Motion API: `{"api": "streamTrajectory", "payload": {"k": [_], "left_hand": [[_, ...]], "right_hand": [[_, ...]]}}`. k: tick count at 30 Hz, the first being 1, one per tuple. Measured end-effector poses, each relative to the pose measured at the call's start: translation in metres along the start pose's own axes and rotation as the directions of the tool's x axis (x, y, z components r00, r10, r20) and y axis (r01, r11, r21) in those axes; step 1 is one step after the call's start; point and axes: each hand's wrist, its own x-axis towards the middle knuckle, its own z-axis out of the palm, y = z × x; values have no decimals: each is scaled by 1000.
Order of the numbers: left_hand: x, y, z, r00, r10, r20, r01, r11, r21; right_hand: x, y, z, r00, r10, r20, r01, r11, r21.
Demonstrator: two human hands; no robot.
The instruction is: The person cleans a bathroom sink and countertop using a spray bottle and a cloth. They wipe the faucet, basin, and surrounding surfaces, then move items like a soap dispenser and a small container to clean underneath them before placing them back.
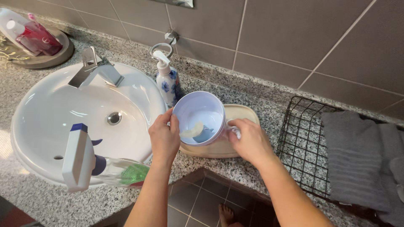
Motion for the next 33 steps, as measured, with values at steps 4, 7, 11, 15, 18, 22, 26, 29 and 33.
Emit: {"api": "streamTrajectory", "payload": {"k": [4, 7, 11, 15, 18, 22, 26, 29, 33], "left_hand": [[-7, -9, -3, 1000, 14, -21, -14, 1000, 2], [-12, -7, -8, 998, -66, -9, 65, 997, -35], [-24, -3, -10, 998, -66, -6, 66, 997, 33], [-34, -1, -4, 999, 24, -37, -20, 993, 120], [-36, 3, 0, 991, 124, -59, -117, 987, 106], [-39, 7, 2, 993, 106, -46, -101, 990, 100], [-35, -1, 0, 991, 83, -100, -66, 984, 168], [-34, -12, 2, 986, 78, -149, -51, 983, 175], [-34, -13, 5, 983, 17, -183, 4, 994, 114]], "right_hand": [[7, -22, -37, 992, 125, -13, -124, 991, 58], [6, -42, -61, 961, 270, 62, -274, 960, 56], [2, -57, -72, 955, 250, 158, -255, 967, 14], [1, -64, -66, 972, -46, 228, 69, 993, -95], [2, -75, -53, 895, -10, 446, 107, 976, -192], [6, -79, -23, 890, -83, 449, 203, 953, -227], [8, -71, -6, 945, -144, 293, 200, 965, -171], [8, -64, -16, 979, -174, 108, 179, 983, -45], [10, -65, -43, 996, 86, 9, -86, 993, 81]]}}
